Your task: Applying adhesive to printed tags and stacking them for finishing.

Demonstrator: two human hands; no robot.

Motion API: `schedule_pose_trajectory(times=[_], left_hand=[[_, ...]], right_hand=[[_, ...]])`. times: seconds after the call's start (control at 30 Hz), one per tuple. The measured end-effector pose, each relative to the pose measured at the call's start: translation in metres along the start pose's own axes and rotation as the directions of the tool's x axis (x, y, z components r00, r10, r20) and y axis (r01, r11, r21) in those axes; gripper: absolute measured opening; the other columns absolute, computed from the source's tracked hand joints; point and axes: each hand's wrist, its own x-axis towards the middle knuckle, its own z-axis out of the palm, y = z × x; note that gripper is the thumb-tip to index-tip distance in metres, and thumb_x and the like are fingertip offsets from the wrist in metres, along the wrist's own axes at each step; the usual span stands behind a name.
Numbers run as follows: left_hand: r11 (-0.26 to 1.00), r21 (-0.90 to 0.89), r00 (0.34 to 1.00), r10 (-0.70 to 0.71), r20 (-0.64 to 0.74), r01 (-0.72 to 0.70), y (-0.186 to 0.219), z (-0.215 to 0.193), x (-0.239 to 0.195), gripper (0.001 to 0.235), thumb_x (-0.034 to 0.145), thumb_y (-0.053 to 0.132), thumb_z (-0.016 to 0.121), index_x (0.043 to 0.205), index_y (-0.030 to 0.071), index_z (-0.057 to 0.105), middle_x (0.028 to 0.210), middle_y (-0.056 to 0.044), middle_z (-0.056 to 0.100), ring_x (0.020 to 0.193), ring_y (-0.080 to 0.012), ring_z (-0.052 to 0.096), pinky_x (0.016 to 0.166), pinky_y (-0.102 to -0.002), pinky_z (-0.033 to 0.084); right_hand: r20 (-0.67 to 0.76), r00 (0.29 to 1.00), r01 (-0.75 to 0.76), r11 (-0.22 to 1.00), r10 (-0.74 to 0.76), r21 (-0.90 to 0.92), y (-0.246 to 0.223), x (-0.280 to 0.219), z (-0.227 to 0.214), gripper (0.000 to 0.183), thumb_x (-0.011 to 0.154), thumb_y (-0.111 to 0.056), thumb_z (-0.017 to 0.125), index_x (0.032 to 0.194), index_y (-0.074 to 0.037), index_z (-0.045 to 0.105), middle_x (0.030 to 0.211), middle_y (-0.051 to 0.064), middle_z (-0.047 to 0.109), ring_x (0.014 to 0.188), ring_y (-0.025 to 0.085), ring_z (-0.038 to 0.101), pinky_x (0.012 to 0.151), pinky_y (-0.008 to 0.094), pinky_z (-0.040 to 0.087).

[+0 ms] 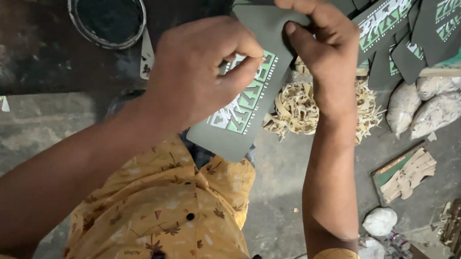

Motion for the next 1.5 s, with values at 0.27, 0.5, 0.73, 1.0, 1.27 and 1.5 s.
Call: schedule_pose_trajectory(times=[0.27,0.5,0.73,1.0,1.27,1.5], left_hand=[[0.993,0.109,0.999,0.047,-0.027,-0.044,-0.008,0.015,-0.002,0.017,0.095,0.003,0.08,0.097,0.009,0.064,0.099,-0.004,0.07,0.089,-0.0259,0.07,0.073,-0.037,0.054],[0.988,0.137,0.996,0.076,-0.039,-0.07,-0.01,0.016,-0.001,0.018,0.094,0.001,0.079,0.096,0.01,0.063,0.102,-0.003,0.072,0.089,-0.0228,0.072,0.074,-0.035,0.056],[0.987,0.132,0.995,0.094,-0.034,-0.089,-0.012,0.016,-0.001,0.018,0.095,0.001,0.079,0.097,0.01,0.064,0.097,-0.003,0.071,0.089,-0.0222,0.072,0.076,-0.034,0.056],[0.998,0.051,1.0,0.027,-0.009,-0.027,-0.004,0.002,0.003,0.015,0.099,0.002,0.082,0.101,0.008,0.068,0.098,-0.005,0.073,0.082,-0.0182,0.072,0.07,-0.03,0.056],[0.995,-0.097,0.997,-0.026,-0.075,0.019,0.006,-0.041,-0.015,0.01,0.106,0.0,0.078,0.107,-0.002,0.069,0.107,-0.014,0.074,0.092,-0.0163,0.075,0.076,-0.026,0.062],[0.96,-0.11,0.957,-0.27,-0.109,0.258,0.001,-0.063,-0.035,0.006,0.105,0.001,0.075,0.105,0.0,0.069,0.102,-0.013,0.074,0.088,-0.014,0.074,0.07,-0.025,0.061]], right_hand=[[-0.018,1.0,-0.003,1.0,0.004,0.009,0.001,-0.003,0.004,0.028,0.108,0.01,0.061,0.133,-0.001,0.071,0.105,-0.004,0.065,0.079,0.001,0.051,0.072,0.019,0.039],[-0.023,1.0,-0.005,1.0,0.005,0.017,0.001,-0.003,0.004,0.031,0.108,0.01,0.06,0.136,-0.001,0.07,0.105,-0.005,0.067,0.081,0.001,0.051,0.071,0.017,0.04],[-0.019,1.0,0.001,1.0,-0.001,0.004,0.003,-0.003,0.005,0.031,0.109,0.01,0.061,0.136,-0.002,0.07,0.104,-0.006,0.066,0.079,0.0,0.05,0.069,0.017,0.038],[0.039,0.999,0.018,0.999,-0.019,0.037,-0.01,0.001,-0.003,0.031,0.107,0.012,0.063,0.135,-0.001,0.068,0.113,-0.004,0.064,0.095,0.002,0.057,0.084,0.018,0.046],[0.105,0.994,-0.015,1.0,0.014,0.003,-0.008,0.004,-0.019,0.031,0.102,0.015,0.068,0.13,0.002,0.066,0.114,0.001,0.069,0.094,0.005,0.062,0.079,0.021,0.048],[-0.068,0.997,0.044,0.949,-0.024,0.312,-0.016,-0.004,-0.073,0.025,0.103,0.02,0.063,0.121,0.004,0.068,0.115,0.012,0.074,0.073,0.013,0.068,0.058,0.027,0.055]])
